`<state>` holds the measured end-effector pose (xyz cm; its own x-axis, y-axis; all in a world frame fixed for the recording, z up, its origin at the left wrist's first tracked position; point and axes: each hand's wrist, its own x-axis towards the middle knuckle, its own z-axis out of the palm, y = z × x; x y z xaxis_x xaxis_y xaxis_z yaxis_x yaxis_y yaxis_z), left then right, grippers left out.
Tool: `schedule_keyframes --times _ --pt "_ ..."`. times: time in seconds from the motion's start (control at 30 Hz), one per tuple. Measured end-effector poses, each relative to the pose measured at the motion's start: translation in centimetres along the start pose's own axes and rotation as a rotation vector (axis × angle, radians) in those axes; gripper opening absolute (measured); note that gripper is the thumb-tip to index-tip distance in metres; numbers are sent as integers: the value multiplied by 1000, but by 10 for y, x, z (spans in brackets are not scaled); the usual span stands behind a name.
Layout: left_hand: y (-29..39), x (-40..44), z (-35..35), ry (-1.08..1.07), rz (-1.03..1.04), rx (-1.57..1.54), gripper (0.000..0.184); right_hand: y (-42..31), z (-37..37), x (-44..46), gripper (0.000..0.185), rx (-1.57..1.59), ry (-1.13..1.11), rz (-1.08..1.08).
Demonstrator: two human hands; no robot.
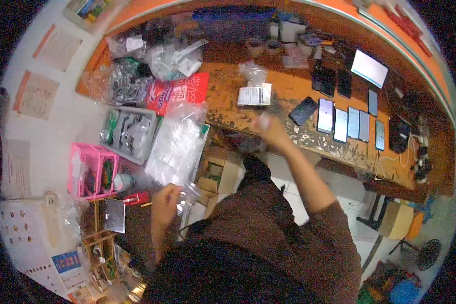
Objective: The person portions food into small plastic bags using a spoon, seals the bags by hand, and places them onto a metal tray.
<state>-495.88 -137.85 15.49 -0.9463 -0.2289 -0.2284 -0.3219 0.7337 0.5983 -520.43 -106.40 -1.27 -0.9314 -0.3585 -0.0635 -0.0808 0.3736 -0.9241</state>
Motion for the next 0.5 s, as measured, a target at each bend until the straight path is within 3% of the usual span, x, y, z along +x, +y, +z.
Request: schedule_keyframes --times 0.03,0.1,0.13,0.2,0.27,0.3,0.37,0.4,0.47,0.5 --pt "-2 4 -9 66 -44 -102 28 19 -17 41 28 95 92 290" --pt "-10 26 -24 160 -80 -212 30 49 -38 123 74 -153 283 212" --pt "-18 33 -29 192 -161 -183 32 65 -42 160 74 -156 272 206" --pt "-27 49 -41 217 -253 -152 33 84 -45 212 94 -329 240 262" --pt "-31 65 -50 282 -241 -102 32 49 -44 227 88 -230 137 224" --pt "-33 73 -56 297 -235 -106 32 21 -44 234 83 -300 -30 207" --pt "-35 88 -64 319 -204 -80 33 11 -35 255 72 -467 -99 -20" --pt "-32 95 -68 343 -196 -98 33 20 -27 263 66 -555 -5 -216" --pt "-27 108 -72 401 -254 -48 33 -40 -46 280 56 -517 -226 -134" --pt "-33 114 -70 435 -253 -91 34 -99 -62 280 48 -437 -228 -96"
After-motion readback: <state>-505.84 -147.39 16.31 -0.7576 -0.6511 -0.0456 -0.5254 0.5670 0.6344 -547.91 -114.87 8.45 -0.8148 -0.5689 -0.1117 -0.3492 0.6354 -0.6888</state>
